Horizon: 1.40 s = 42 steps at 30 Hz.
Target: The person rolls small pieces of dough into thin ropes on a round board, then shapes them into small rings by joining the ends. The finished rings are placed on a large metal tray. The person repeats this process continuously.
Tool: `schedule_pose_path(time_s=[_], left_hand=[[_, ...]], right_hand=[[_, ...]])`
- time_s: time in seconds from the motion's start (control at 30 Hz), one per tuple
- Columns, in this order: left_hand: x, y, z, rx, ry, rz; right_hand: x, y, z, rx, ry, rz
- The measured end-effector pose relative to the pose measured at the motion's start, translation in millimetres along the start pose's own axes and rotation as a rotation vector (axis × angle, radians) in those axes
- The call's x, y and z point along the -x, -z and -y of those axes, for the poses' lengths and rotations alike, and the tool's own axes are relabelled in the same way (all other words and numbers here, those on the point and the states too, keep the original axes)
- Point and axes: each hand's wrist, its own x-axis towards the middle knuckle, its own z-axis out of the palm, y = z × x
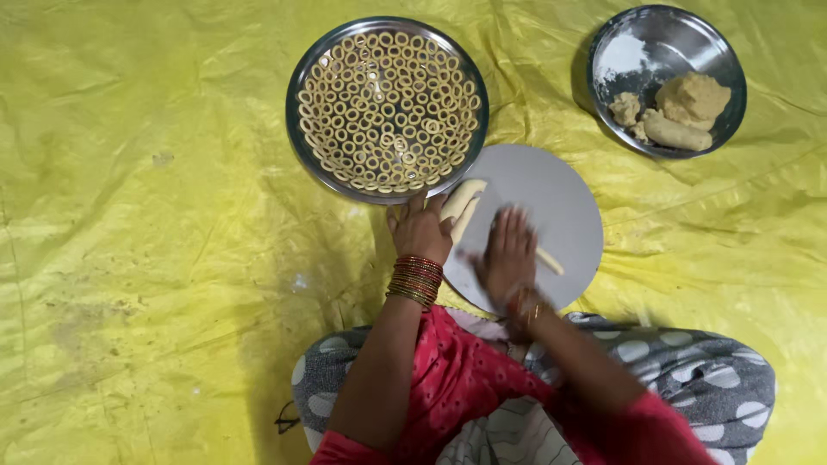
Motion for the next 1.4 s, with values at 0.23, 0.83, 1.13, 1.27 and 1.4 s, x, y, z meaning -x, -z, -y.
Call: schedule_pose_path(time_s=[0.23, 0.83, 1.13, 1.27, 1.4], left_hand=[[-2.2, -0.8, -0.3, -0.056, -0.002, 0.064], [-2.0, -2.2, 4.0, -0.037, 0.014, 0.118], [-1.4, -10.4, 8.4, -0.052, 0.029, 0.200], [0.6, -10.0, 8.5, -0.044, 0.013, 0.206], [-1.3, -4.5, 8.3, -0.046, 0.063, 0.258]], right_hand=[[-113.7, 22.5, -42.4, -0.277, -0.227, -0.071], [-101.7, 32.4, -23.3, -0.188, -0.151, 0.040], [43.9, 13.4, 27.4, -0.258, 0.189, 0.060], [-16.2, 23.9, 2.0, -0.035, 0.033, 0.195], [-102.9, 29.8, -70.4, -0.132, -0.150, 0.090]])
